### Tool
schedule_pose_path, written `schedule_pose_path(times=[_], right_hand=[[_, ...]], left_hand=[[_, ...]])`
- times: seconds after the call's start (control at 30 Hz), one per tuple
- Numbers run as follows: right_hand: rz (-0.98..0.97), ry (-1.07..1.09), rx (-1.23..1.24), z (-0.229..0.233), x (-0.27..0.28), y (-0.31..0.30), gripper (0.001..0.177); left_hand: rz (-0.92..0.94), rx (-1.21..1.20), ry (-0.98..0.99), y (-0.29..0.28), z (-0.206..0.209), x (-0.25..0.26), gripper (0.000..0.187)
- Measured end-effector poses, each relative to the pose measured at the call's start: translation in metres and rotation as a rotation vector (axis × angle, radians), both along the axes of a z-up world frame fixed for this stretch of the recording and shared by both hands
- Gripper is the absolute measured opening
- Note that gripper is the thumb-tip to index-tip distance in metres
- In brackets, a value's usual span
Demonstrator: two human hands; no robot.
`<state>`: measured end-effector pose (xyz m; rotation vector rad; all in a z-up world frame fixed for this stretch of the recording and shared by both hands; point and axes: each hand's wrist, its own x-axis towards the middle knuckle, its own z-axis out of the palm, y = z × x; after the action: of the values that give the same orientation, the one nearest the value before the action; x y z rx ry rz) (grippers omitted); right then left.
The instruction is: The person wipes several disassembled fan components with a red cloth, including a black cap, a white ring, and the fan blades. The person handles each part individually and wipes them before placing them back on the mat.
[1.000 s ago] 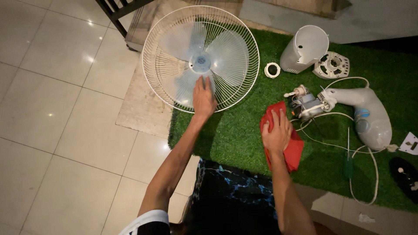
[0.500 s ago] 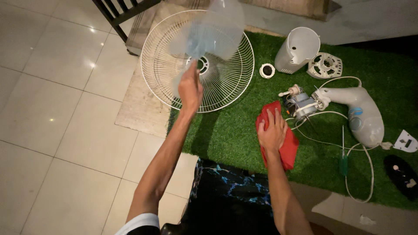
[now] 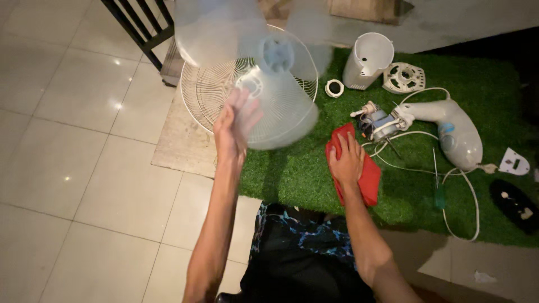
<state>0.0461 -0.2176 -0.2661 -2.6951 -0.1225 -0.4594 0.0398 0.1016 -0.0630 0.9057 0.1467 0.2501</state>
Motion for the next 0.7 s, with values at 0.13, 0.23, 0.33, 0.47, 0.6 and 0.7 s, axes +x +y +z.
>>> schedule_pose_path(times=[0.13, 0.23, 0.33, 0.47, 0.6, 0.7], right_hand=[[0.05, -0.013, 0.075, 0.003, 0.0, -0.006, 0.047], [0.07, 0.014, 0.181, 0.004, -0.001, -0.013, 0.044], [0.072, -0.005, 0.342, 0.008, -0.004, -0.027, 0.048], [-0.082, -0.057, 0.544, 0.009, -0.015, -0.053, 0.043], [-0.177, -0.148, 0.867, 0.014, -0.026, -0.093, 0.034], [-0.22, -0.152, 1.131, 0.024, -0.033, -0.121, 0.032]], left_hand=[[-0.071, -0.226, -0.023, -0.018, -0.023, -0.029, 0.059], [-0.08, -0.377, 0.019, -0.033, -0.045, -0.046, 0.057], [-0.092, -0.433, 0.098, -0.048, -0.065, -0.059, 0.055], [-0.185, -0.488, 0.103, -0.069, -0.09, -0.058, 0.055], [-0.26, -0.505, 0.06, -0.093, -0.11, -0.053, 0.059], [-0.29, -0.539, 0.067, -0.113, -0.117, -0.054, 0.062]])
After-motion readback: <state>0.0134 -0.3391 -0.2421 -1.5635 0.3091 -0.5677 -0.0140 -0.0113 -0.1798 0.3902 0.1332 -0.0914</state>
